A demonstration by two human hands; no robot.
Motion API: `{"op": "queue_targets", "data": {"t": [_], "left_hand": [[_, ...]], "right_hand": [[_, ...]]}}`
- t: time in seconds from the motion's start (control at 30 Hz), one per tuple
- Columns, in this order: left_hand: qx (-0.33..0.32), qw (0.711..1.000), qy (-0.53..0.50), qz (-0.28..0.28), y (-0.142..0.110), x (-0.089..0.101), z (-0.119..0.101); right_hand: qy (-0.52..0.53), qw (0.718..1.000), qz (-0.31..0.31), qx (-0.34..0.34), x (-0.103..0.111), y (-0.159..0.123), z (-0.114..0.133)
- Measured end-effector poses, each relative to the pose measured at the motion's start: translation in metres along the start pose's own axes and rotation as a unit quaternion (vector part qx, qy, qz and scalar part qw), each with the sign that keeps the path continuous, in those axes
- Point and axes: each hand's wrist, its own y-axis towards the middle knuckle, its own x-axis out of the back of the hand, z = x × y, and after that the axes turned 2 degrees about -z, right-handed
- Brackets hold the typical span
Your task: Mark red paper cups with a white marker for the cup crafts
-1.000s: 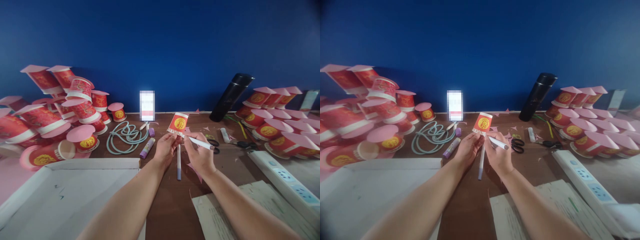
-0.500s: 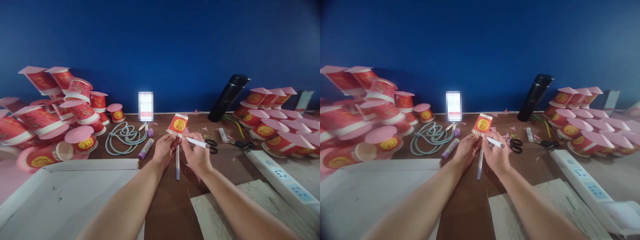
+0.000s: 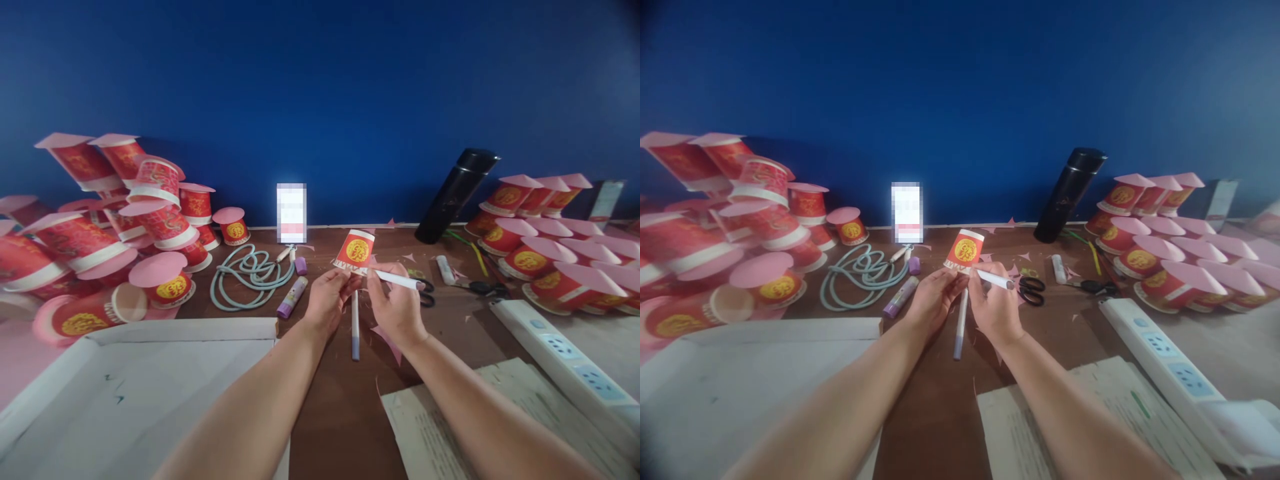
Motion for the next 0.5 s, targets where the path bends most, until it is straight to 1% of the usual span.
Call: {"op": "queue_targets", "data": {"t": [0.3,0.5], "left_hand": [[0.004,1.000,0.002,0.016,0.0012,0.0024,0.0017],[0.007,1.000,0.002,0.015,0.0011,0.0018,0.0018]], "right_hand": [[0.002,1.000,-0.009,0.014,0.0005,0.0020,-0.0006],[0.025,1.000,-0.003,0.003,-0.0002,0.0026,-0.0031]]}}
